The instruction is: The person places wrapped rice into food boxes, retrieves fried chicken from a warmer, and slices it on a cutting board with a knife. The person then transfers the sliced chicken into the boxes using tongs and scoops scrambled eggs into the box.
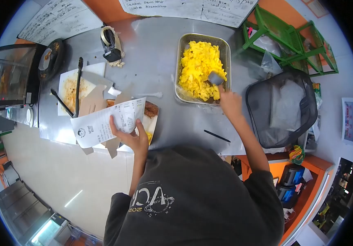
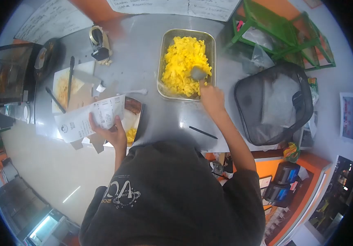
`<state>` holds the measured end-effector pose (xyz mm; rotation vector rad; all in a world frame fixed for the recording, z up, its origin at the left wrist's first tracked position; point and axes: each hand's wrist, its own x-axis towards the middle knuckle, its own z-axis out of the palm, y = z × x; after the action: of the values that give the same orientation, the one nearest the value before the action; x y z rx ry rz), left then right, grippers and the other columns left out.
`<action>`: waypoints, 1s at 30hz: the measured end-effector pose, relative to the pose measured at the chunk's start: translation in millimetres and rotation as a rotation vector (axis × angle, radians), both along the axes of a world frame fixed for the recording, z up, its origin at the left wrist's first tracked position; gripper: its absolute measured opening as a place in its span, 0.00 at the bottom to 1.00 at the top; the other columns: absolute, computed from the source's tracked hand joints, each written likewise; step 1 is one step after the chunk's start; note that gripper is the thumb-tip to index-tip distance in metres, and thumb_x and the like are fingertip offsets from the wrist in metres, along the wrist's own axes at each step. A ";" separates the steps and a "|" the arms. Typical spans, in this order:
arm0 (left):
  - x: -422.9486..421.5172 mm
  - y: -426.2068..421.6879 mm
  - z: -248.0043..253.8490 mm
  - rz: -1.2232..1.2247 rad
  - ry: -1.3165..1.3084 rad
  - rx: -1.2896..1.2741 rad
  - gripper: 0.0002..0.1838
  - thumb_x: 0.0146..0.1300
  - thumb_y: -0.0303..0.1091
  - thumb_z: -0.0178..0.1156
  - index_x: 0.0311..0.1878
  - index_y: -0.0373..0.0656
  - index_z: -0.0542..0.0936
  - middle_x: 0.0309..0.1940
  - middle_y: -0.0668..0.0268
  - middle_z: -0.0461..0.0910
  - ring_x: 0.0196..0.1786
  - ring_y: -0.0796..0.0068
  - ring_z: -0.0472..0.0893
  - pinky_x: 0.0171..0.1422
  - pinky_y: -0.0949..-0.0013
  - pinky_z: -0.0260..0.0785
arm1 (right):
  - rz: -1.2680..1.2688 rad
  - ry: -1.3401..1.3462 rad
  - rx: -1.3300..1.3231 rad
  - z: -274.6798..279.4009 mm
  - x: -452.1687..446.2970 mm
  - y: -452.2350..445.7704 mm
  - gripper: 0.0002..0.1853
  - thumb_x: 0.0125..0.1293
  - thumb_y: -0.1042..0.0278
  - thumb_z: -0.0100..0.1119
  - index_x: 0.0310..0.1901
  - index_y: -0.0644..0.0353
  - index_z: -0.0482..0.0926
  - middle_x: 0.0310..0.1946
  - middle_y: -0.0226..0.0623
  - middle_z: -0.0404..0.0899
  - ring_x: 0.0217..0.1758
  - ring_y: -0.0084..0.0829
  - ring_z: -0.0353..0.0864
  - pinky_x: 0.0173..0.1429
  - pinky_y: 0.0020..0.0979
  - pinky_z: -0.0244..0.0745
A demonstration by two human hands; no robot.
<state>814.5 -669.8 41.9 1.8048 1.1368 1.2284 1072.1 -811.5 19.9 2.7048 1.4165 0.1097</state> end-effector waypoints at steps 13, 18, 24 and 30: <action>6.6 -5.9 0.8 -0.075 -0.071 -0.089 0.43 0.51 0.15 0.56 0.67 0.40 0.45 0.61 0.48 0.51 0.63 0.55 0.61 0.60 0.60 0.67 | 0.193 0.319 -0.157 -24.3 5.6 8.4 0.09 0.54 0.74 0.49 0.37 0.62 0.76 0.21 0.47 0.78 0.28 0.45 0.81 0.32 0.43 0.75; 3.7 -9.3 -5.4 -0.094 -0.102 -0.158 0.42 0.51 0.16 0.56 0.67 0.37 0.45 0.61 0.48 0.52 0.64 0.56 0.60 0.61 0.62 0.64 | 0.184 0.569 0.016 -25.7 -0.1 11.8 0.05 0.56 0.74 0.50 0.31 0.64 0.76 0.20 0.54 0.74 0.30 0.51 0.78 0.35 0.45 0.72; 32.1 -18.3 -55.6 -0.235 0.278 0.077 0.41 0.55 0.19 0.55 0.67 0.29 0.41 0.65 0.43 0.46 0.65 0.52 0.58 0.69 0.60 0.49 | 0.192 0.815 0.158 -38.3 -1.1 41.1 0.09 0.59 0.70 0.49 0.27 0.67 0.74 0.22 0.53 0.75 0.29 0.52 0.75 0.36 0.46 0.69; 107.9 -5.6 -79.6 -0.369 -0.110 -0.252 0.39 0.58 0.18 0.51 0.67 0.30 0.39 0.64 0.45 0.48 0.64 0.57 0.59 0.66 0.60 0.56 | 0.182 0.892 0.239 -42.4 -3.1 54.1 0.13 0.62 0.67 0.48 0.26 0.67 0.74 0.17 0.47 0.73 0.21 0.44 0.73 0.30 0.39 0.67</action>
<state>922.4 -675.4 -37.7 1.6421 0.8105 0.9120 1069.0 -757.5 -22.5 2.9320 1.9261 -1.1096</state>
